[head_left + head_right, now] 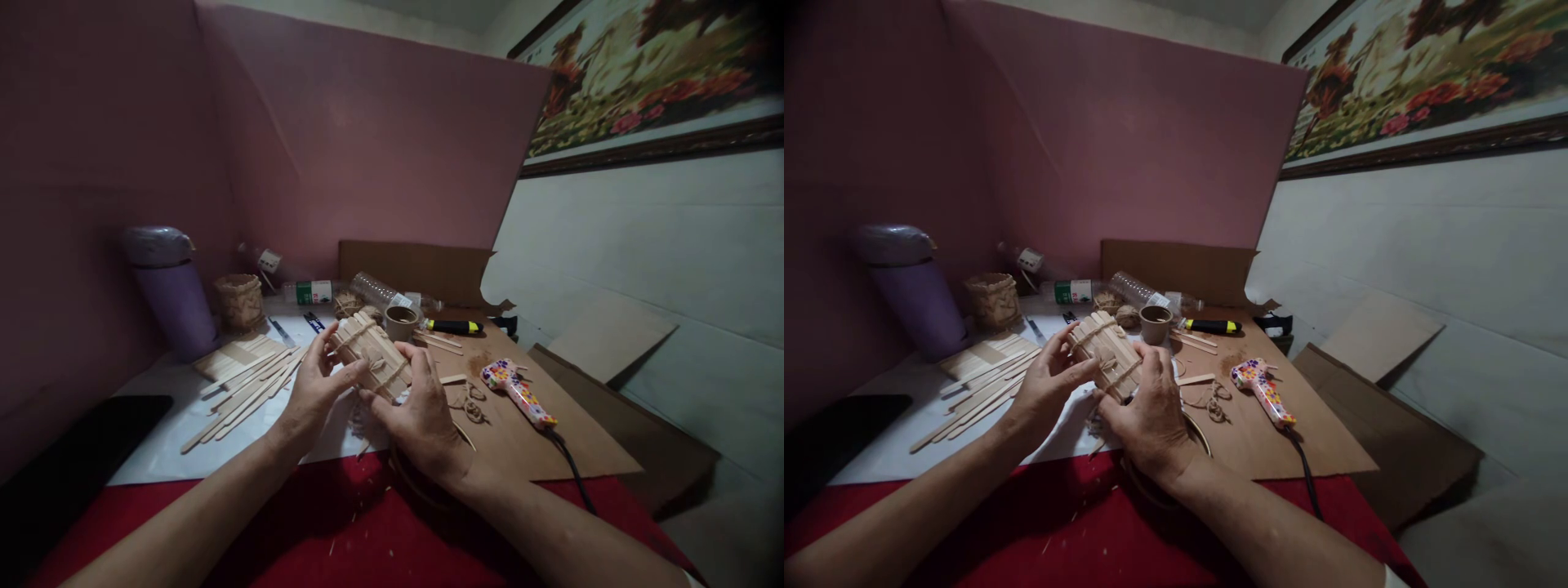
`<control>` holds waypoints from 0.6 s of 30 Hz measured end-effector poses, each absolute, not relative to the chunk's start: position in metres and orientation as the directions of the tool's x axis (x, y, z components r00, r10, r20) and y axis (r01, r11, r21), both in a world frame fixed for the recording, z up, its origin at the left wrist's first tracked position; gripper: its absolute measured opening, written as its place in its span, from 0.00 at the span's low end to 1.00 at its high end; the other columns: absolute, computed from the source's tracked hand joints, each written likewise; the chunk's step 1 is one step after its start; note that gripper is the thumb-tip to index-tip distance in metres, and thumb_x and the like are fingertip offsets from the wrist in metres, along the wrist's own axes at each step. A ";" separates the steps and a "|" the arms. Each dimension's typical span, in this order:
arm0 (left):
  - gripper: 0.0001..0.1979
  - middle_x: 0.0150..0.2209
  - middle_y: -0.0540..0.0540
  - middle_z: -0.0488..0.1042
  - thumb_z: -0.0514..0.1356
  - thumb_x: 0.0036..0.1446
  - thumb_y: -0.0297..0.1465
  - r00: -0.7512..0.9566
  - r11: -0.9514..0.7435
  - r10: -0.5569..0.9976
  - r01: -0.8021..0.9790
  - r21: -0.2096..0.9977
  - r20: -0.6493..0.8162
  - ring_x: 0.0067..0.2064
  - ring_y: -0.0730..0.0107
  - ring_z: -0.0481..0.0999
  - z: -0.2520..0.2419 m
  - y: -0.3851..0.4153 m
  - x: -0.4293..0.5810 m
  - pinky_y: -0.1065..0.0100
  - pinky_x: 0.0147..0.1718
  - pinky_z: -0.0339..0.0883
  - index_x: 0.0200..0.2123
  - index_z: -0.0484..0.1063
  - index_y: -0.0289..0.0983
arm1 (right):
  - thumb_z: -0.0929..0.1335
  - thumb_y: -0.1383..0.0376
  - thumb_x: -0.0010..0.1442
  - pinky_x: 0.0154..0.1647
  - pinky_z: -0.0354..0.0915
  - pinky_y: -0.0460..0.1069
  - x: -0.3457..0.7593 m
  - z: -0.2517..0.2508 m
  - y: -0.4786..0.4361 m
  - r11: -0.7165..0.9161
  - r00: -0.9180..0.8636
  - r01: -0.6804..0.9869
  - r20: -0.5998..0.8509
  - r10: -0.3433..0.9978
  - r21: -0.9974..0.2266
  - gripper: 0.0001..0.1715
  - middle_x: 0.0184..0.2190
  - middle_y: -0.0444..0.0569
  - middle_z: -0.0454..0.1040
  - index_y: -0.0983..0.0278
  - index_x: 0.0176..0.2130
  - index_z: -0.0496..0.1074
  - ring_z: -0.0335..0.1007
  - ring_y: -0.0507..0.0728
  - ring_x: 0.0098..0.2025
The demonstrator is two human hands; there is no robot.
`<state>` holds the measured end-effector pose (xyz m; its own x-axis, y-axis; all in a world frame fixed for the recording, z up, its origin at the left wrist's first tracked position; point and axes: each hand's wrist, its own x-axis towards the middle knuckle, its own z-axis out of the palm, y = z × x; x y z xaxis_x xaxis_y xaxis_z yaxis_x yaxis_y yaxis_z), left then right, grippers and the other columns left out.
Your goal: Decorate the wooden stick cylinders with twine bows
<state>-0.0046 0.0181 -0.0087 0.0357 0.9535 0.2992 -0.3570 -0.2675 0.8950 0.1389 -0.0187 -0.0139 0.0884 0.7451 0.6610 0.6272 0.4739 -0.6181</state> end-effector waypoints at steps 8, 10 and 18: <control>0.39 0.55 0.39 0.70 0.72 0.44 0.35 0.024 -0.270 0.955 -0.343 0.900 0.296 0.54 0.54 0.71 -0.007 0.016 -0.002 0.58 0.50 0.68 0.58 0.62 0.38 | 0.71 0.64 0.48 0.53 0.66 0.60 0.138 -0.013 -0.020 0.464 0.087 0.625 0.647 0.758 -0.628 0.31 0.48 0.55 0.69 0.63 0.52 0.62 0.67 0.64 0.51; 0.38 0.55 0.38 0.69 0.71 0.45 0.35 0.043 -0.261 0.954 -0.360 0.896 0.296 0.55 0.53 0.70 -0.007 0.015 -0.002 0.56 0.50 0.67 0.59 0.61 0.38 | 0.71 0.64 0.48 0.53 0.67 0.60 0.137 -0.013 -0.020 0.458 0.091 0.618 0.636 0.766 -0.639 0.32 0.48 0.55 0.69 0.63 0.52 0.62 0.67 0.64 0.51; 0.36 0.54 0.40 0.70 0.69 0.48 0.39 0.012 -0.246 0.964 -0.344 0.906 0.266 0.53 0.55 0.71 -0.006 0.014 -0.003 0.58 0.49 0.67 0.59 0.61 0.40 | 0.73 0.60 0.48 0.53 0.66 0.61 0.137 -0.013 -0.020 0.438 0.105 0.593 0.604 0.790 -0.676 0.34 0.49 0.56 0.70 0.64 0.52 0.63 0.67 0.64 0.52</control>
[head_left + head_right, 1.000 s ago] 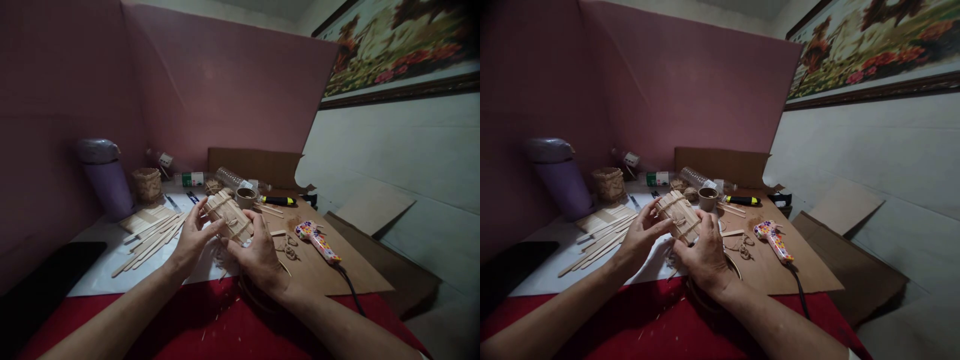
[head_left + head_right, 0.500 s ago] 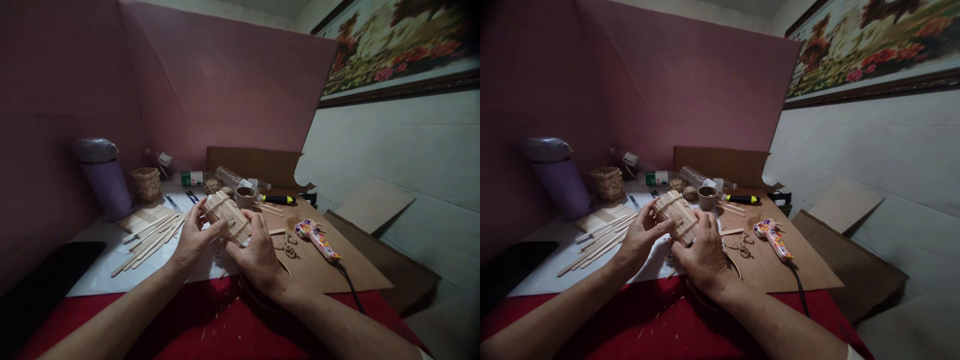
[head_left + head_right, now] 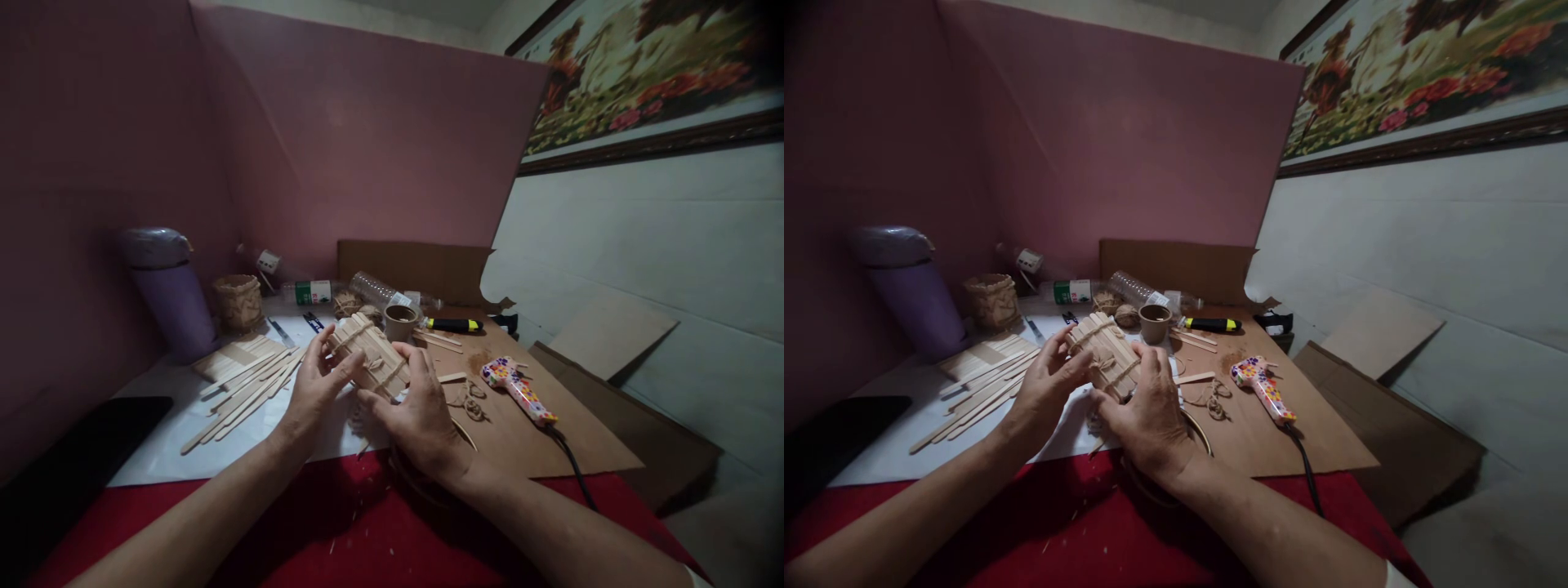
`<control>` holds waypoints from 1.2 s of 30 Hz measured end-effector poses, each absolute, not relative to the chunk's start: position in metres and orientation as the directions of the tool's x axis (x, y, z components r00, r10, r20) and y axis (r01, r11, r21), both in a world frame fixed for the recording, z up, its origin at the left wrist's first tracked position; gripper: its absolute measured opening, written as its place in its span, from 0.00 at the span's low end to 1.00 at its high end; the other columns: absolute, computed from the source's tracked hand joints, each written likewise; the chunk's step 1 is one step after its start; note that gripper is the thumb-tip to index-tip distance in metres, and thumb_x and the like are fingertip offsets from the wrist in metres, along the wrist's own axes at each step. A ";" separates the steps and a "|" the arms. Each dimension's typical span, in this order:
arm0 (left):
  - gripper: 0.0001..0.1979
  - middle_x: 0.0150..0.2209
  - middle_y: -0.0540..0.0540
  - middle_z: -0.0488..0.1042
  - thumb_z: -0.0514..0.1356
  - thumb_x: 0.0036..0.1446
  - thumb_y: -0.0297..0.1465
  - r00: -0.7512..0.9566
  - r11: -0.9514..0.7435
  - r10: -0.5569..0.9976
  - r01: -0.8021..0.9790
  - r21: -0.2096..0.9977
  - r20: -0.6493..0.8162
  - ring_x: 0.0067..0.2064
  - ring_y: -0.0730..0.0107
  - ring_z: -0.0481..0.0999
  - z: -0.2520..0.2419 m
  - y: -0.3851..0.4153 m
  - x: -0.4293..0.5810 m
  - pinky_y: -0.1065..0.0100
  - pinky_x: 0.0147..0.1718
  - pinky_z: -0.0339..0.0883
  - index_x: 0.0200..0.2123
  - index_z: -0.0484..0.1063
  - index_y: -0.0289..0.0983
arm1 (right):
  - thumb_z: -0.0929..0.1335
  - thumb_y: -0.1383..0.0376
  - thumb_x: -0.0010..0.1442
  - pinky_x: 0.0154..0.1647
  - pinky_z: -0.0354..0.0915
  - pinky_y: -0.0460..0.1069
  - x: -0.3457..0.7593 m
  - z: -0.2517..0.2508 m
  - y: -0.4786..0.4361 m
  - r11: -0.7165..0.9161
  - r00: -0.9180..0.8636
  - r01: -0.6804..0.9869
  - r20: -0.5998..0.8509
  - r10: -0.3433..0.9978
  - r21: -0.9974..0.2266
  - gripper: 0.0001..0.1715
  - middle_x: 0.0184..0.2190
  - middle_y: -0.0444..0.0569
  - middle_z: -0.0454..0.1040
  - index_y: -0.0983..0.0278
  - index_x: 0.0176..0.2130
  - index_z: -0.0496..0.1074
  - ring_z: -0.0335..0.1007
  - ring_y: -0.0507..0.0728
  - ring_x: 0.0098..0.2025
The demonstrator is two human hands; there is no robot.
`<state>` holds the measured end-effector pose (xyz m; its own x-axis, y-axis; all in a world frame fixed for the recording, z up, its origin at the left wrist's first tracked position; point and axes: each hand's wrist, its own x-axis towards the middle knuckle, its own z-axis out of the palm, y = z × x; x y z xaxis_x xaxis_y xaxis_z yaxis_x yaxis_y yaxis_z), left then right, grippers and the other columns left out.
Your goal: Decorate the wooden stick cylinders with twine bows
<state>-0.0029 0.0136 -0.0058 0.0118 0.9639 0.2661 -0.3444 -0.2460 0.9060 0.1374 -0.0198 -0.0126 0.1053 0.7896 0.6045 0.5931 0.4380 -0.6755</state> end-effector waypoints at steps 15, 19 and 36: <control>0.18 0.32 0.47 0.75 0.68 0.45 0.44 -0.177 -0.196 0.975 -0.418 0.887 0.132 0.34 0.66 0.73 0.002 0.025 -0.017 0.64 0.36 0.65 0.31 0.72 0.35 | 0.73 0.60 0.49 0.55 0.65 0.63 0.143 -0.014 -0.013 0.513 0.145 0.555 0.683 0.716 -0.655 0.37 0.51 0.58 0.68 0.65 0.55 0.59 0.67 0.65 0.54; 0.24 0.38 0.43 0.76 0.64 0.50 0.50 0.041 -0.141 0.983 -0.445 0.884 0.177 0.38 0.64 0.73 0.009 0.017 -0.013 0.63 0.38 0.65 0.38 0.72 0.35 | 0.71 0.65 0.52 0.59 0.62 0.66 0.149 -0.017 -0.011 0.583 -0.042 0.768 0.887 0.460 -0.266 0.41 0.53 0.60 0.64 0.65 0.61 0.54 0.61 0.67 0.57; 0.19 0.43 0.45 0.75 0.65 0.46 0.29 0.106 -0.132 0.967 -0.565 0.814 0.231 0.41 0.65 0.73 0.024 0.020 -0.032 0.68 0.35 0.67 0.45 0.71 0.37 | 0.61 0.50 0.65 0.56 0.62 0.66 0.159 -0.014 -0.009 0.661 -0.030 0.685 0.894 0.448 -0.308 0.31 0.56 0.60 0.63 0.62 0.61 0.56 0.61 0.67 0.58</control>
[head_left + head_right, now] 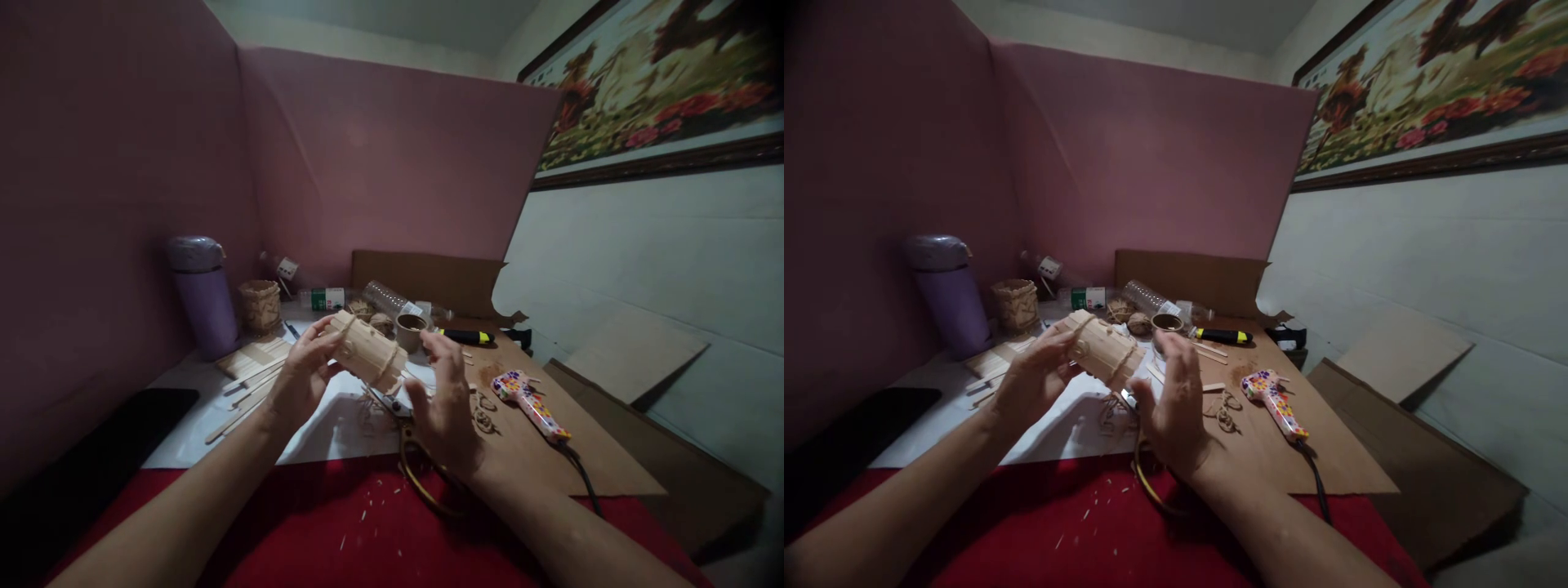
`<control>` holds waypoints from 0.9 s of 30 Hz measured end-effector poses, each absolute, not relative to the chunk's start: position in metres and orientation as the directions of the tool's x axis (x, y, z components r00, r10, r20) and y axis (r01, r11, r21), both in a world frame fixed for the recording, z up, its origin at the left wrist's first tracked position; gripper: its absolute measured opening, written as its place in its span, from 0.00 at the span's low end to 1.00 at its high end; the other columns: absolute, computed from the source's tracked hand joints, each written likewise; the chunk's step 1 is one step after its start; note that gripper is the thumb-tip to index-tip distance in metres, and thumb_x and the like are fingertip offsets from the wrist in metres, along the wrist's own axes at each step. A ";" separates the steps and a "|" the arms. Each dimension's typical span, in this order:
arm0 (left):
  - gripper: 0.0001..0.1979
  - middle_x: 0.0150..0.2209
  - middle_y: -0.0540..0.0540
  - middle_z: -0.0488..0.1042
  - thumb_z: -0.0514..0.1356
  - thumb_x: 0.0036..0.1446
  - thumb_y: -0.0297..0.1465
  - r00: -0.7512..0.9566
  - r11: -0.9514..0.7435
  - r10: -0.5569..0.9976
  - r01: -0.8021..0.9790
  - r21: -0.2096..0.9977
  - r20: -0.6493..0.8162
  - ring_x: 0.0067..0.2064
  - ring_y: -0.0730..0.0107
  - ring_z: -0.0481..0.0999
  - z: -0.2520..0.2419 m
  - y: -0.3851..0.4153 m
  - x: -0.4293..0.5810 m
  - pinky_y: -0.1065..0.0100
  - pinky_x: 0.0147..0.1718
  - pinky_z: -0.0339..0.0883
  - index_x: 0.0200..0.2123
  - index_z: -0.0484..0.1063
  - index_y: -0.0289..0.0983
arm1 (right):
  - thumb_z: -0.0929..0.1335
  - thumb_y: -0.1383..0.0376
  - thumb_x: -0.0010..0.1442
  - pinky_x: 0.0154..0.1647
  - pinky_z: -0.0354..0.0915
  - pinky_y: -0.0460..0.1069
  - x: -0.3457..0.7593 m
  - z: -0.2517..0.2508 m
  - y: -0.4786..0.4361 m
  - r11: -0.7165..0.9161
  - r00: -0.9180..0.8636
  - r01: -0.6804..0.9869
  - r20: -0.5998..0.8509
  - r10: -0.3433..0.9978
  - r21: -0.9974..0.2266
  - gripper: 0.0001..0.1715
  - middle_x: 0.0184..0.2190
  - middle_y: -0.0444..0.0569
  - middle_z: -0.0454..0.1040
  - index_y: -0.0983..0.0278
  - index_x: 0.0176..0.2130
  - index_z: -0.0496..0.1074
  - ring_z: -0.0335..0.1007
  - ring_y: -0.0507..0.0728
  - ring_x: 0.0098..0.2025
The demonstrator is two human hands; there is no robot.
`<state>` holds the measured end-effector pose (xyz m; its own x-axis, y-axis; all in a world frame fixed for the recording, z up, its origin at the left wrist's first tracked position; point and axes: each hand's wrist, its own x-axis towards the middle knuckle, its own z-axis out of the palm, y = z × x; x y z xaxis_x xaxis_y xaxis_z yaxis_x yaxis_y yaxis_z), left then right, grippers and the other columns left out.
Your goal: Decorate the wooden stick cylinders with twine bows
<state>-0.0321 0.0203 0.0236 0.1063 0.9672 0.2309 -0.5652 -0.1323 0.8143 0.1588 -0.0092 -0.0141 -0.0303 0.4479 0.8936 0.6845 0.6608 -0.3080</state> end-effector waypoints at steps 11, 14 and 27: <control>0.30 0.42 0.41 0.77 0.61 0.44 0.28 0.295 0.005 0.928 -0.621 0.784 0.228 0.41 0.57 0.76 0.024 0.024 -0.048 0.61 0.39 0.69 0.55 0.69 0.37 | 0.59 0.57 0.66 0.34 0.64 0.50 0.192 0.018 0.008 0.635 0.494 0.299 0.685 0.535 -0.712 0.18 0.30 0.48 0.71 0.63 0.31 0.69 0.66 0.55 0.31; 0.33 0.47 0.37 0.76 0.61 0.44 0.29 0.338 0.019 0.912 -0.596 0.803 0.230 0.47 0.51 0.75 0.023 0.025 -0.049 0.56 0.45 0.69 0.58 0.66 0.36 | 0.62 0.56 0.65 0.35 0.63 0.50 0.185 0.014 0.002 0.619 0.322 0.295 0.685 0.653 -0.728 0.16 0.30 0.47 0.72 0.63 0.33 0.70 0.67 0.55 0.32; 0.31 0.40 0.42 0.79 0.60 0.45 0.28 0.248 0.030 0.954 -0.631 0.775 0.165 0.42 0.57 0.77 0.023 0.033 -0.050 0.59 0.42 0.71 0.56 0.69 0.39 | 0.62 0.49 0.65 0.27 0.63 0.47 0.176 0.008 -0.004 0.547 -0.004 0.235 0.562 0.827 -0.803 0.23 0.34 0.48 0.74 0.64 0.46 0.70 0.68 0.52 0.28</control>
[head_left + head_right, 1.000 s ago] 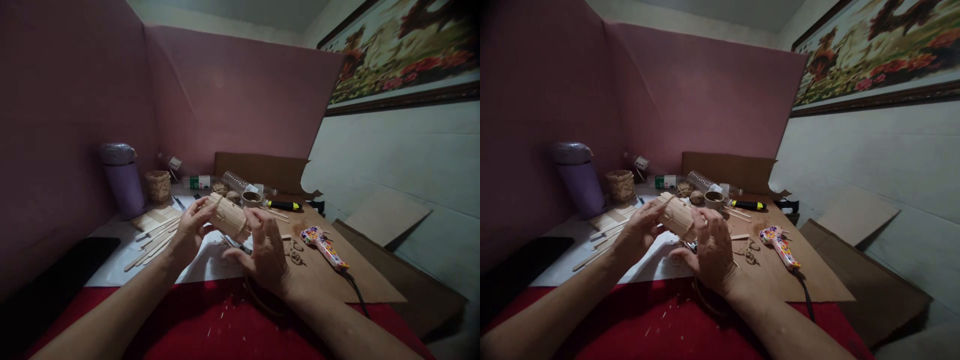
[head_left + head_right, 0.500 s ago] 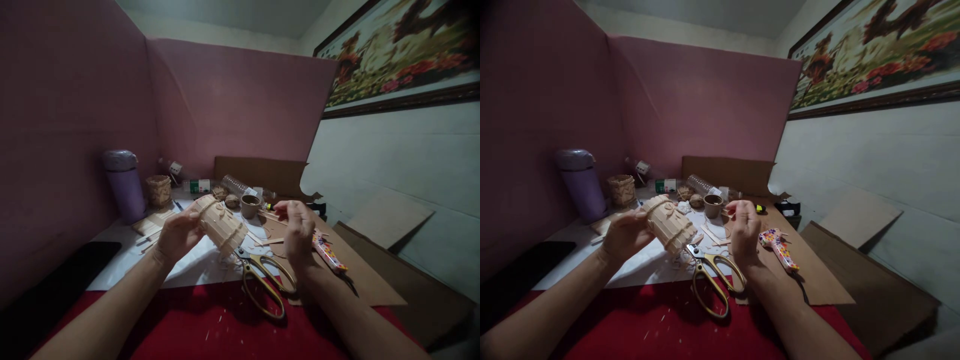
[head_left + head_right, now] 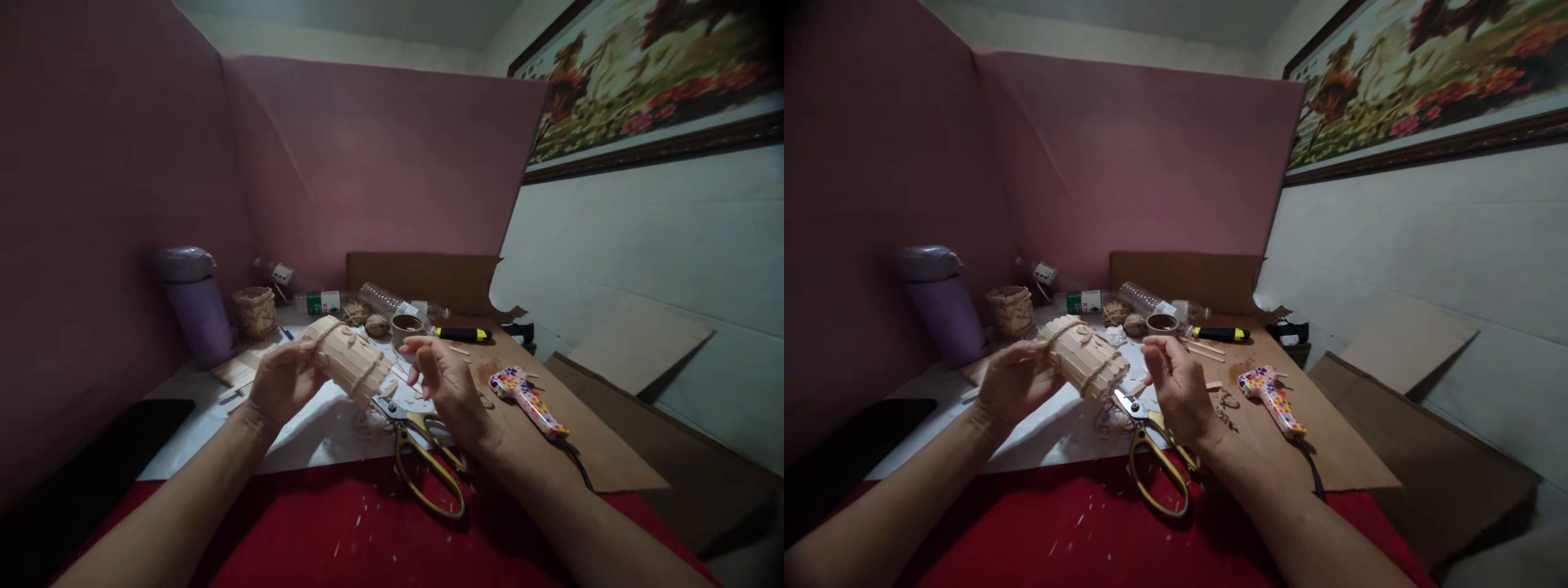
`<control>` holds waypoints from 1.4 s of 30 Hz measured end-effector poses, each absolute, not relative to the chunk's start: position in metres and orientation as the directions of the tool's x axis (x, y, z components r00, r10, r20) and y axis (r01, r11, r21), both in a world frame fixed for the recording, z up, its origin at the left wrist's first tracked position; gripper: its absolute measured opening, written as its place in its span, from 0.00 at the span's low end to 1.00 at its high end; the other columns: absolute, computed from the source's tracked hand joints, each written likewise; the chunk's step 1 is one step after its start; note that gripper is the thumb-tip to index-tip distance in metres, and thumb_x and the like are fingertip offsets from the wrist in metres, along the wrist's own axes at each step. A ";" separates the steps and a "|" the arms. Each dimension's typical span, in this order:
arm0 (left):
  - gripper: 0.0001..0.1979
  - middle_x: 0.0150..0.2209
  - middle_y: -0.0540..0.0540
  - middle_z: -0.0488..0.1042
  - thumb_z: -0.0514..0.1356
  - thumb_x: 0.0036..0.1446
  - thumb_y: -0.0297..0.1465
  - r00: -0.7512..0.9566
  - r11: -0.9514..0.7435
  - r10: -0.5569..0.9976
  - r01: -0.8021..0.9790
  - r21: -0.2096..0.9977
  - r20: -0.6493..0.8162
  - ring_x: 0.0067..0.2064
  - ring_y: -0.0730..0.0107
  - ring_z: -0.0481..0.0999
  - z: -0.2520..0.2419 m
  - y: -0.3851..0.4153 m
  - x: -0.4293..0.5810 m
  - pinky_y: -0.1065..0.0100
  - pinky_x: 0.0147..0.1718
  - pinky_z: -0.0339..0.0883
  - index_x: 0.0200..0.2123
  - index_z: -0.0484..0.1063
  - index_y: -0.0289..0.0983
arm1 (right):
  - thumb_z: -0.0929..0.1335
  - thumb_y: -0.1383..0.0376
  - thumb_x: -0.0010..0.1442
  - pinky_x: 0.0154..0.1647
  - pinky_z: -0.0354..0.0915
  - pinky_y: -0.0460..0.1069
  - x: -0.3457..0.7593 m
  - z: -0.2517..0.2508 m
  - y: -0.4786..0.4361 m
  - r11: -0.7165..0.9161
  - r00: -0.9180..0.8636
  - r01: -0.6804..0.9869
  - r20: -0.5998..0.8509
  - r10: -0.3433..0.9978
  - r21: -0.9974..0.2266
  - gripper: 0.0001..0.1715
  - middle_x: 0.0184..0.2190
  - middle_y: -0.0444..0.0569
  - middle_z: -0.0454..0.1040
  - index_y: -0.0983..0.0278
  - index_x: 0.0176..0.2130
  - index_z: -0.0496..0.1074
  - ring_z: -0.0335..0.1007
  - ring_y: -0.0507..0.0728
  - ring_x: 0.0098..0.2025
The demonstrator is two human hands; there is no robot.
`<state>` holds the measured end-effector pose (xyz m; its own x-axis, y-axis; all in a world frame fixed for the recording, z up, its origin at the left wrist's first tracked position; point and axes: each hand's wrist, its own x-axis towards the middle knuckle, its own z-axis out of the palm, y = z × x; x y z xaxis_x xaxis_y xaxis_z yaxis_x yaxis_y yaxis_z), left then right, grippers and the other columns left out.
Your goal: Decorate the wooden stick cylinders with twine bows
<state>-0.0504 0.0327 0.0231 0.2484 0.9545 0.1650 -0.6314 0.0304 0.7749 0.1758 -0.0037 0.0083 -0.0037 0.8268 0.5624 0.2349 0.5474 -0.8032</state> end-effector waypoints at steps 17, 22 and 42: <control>0.21 0.43 0.44 0.74 0.64 0.46 0.36 0.066 -0.044 0.995 -0.344 0.938 0.071 0.42 0.61 0.71 0.023 0.025 -0.034 0.63 0.33 0.67 0.44 0.71 0.37 | 0.64 0.68 0.64 0.46 0.65 0.55 0.166 0.003 -0.014 0.745 -0.226 0.603 0.835 0.502 -0.285 0.11 0.40 0.54 0.70 0.65 0.45 0.73 0.67 0.59 0.44; 0.25 0.42 0.45 0.72 0.65 0.45 0.38 0.078 -0.035 0.995 -0.267 0.963 0.058 0.40 0.62 0.70 0.020 0.019 -0.028 0.64 0.33 0.65 0.47 0.68 0.38 | 0.64 0.66 0.65 0.42 0.64 0.56 0.164 0.002 -0.015 0.708 -0.267 0.668 0.814 0.515 -0.229 0.10 0.36 0.53 0.72 0.65 0.42 0.75 0.67 0.60 0.41; 0.27 0.39 0.44 0.71 0.67 0.43 0.41 0.023 -0.049 0.998 -0.189 0.981 0.054 0.39 0.62 0.71 0.017 0.013 -0.019 0.67 0.27 0.67 0.46 0.67 0.38 | 0.61 0.72 0.65 0.41 0.63 0.56 0.158 0.009 -0.026 0.683 -0.480 0.713 0.818 0.316 0.155 0.09 0.36 0.55 0.74 0.65 0.36 0.68 0.67 0.59 0.39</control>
